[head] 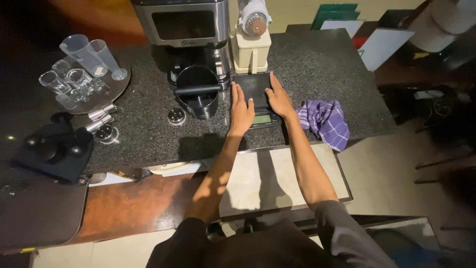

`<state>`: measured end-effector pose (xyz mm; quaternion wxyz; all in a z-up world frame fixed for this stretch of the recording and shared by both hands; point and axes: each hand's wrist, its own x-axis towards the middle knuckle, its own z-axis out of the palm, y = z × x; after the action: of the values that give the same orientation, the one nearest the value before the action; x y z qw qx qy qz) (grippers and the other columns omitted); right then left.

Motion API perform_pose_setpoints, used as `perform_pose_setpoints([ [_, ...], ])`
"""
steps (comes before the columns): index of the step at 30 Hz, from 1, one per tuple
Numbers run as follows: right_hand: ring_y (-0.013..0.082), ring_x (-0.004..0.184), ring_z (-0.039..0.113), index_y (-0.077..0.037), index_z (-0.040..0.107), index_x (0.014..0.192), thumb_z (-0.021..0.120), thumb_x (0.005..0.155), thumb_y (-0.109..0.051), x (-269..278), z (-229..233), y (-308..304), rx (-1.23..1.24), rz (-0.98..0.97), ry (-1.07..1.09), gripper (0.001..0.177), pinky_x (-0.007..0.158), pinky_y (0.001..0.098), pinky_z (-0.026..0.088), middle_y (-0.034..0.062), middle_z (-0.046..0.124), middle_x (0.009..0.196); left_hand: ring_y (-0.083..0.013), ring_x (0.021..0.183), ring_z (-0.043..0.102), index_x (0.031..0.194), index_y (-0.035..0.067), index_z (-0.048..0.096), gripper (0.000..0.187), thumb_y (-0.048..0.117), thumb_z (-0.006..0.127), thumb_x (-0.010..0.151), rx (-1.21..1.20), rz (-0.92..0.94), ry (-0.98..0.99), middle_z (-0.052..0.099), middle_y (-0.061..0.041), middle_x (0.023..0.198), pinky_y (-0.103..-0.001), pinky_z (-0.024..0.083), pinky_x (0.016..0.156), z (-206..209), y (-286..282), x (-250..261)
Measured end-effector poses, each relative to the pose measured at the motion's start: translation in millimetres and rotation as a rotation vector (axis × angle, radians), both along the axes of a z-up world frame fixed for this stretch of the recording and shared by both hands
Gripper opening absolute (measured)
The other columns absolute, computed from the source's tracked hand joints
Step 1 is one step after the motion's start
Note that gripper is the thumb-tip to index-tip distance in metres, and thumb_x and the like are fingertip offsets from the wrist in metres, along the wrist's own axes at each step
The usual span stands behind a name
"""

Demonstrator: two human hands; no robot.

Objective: The person wipes a black rubber mat with a purple cloth, then wipes a metal portafilter basket. The person places the mat on a digital scale and continues wiping the portafilter basket.

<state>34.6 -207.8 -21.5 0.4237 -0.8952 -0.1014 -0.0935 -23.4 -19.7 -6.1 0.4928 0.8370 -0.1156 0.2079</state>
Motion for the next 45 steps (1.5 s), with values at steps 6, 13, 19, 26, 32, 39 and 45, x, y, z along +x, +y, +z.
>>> perform_pose_setpoints([
  [6,0.0318,0.152,0.035,-0.006,0.030,0.160,0.049,0.098,-0.020,-9,14,6,0.055,-0.034,0.011,0.066,0.122,0.0361,0.027,0.0188,0.034,0.165,-0.0461,0.151,0.027,0.155,-0.015,0.021,0.072,0.015,0.056,0.100,0.004,-0.020,0.033,0.009,-0.029,0.168,-0.042,0.034,0.119,1,3,0],
  [13,0.0329,0.152,0.034,-0.003,0.033,0.159,0.052,0.097,-0.015,-10,18,6,0.109,-0.028,-0.002,0.065,0.123,0.0368,0.026,0.0200,0.036,0.164,-0.0463,0.150,0.032,0.155,-0.014,0.023,0.070,0.015,0.056,0.100,-0.009,-0.009,-0.007,0.011,-0.029,0.169,-0.042,0.036,0.120,-4,2,1],
  [19,0.0339,0.151,0.037,-0.001,0.037,0.156,0.056,0.099,-0.018,-14,19,5,0.092,-0.030,-0.059,0.063,0.123,0.0375,0.028,0.0209,0.039,0.162,-0.0462,0.151,0.030,0.154,-0.015,0.025,0.070,0.015,0.058,0.100,-0.020,0.001,-0.029,0.014,-0.030,0.168,-0.043,0.034,0.122,-5,2,1],
  [26,0.0361,0.150,0.039,0.002,0.036,0.156,0.052,0.104,-0.022,-32,18,9,0.006,-0.051,-0.118,0.060,0.124,0.0389,0.030,0.0237,0.041,0.161,-0.0474,0.152,0.027,0.154,-0.016,0.024,0.070,0.020,0.055,0.102,0.089,0.054,-0.022,0.013,-0.031,0.167,-0.046,0.030,0.123,-5,-1,2],
  [32,0.0385,0.150,0.035,0.003,0.028,0.158,0.048,0.106,-0.026,-41,27,12,-0.067,-0.022,-0.115,0.063,0.122,0.0418,0.029,0.0254,0.035,0.162,-0.0494,0.149,0.028,0.154,-0.017,0.021,0.070,0.022,0.052,0.104,0.126,0.042,0.008,0.010,-0.033,0.167,-0.047,0.030,0.122,-1,-1,-2],
  [39,0.0348,0.153,0.028,-0.005,0.023,0.162,0.042,0.106,-0.034,-46,31,16,-0.266,-0.109,-0.037,0.065,0.124,0.0549,0.012,0.0191,0.035,0.163,-0.0518,0.150,0.026,0.154,-0.017,0.019,0.070,0.021,0.051,0.105,0.138,0.033,0.004,0.008,-0.034,0.166,-0.048,0.029,0.122,1,-1,-5],
  [45,0.0336,0.154,0.027,-0.009,0.020,0.163,0.040,0.106,-0.038,-44,29,15,-0.271,-0.118,0.017,0.067,0.124,0.0539,0.009,0.0211,0.036,0.162,-0.0524,0.151,0.025,0.156,-0.016,0.017,0.072,0.025,0.052,0.107,0.178,0.033,-0.053,0.006,-0.033,0.167,-0.050,0.031,0.123,-2,1,-5],
])
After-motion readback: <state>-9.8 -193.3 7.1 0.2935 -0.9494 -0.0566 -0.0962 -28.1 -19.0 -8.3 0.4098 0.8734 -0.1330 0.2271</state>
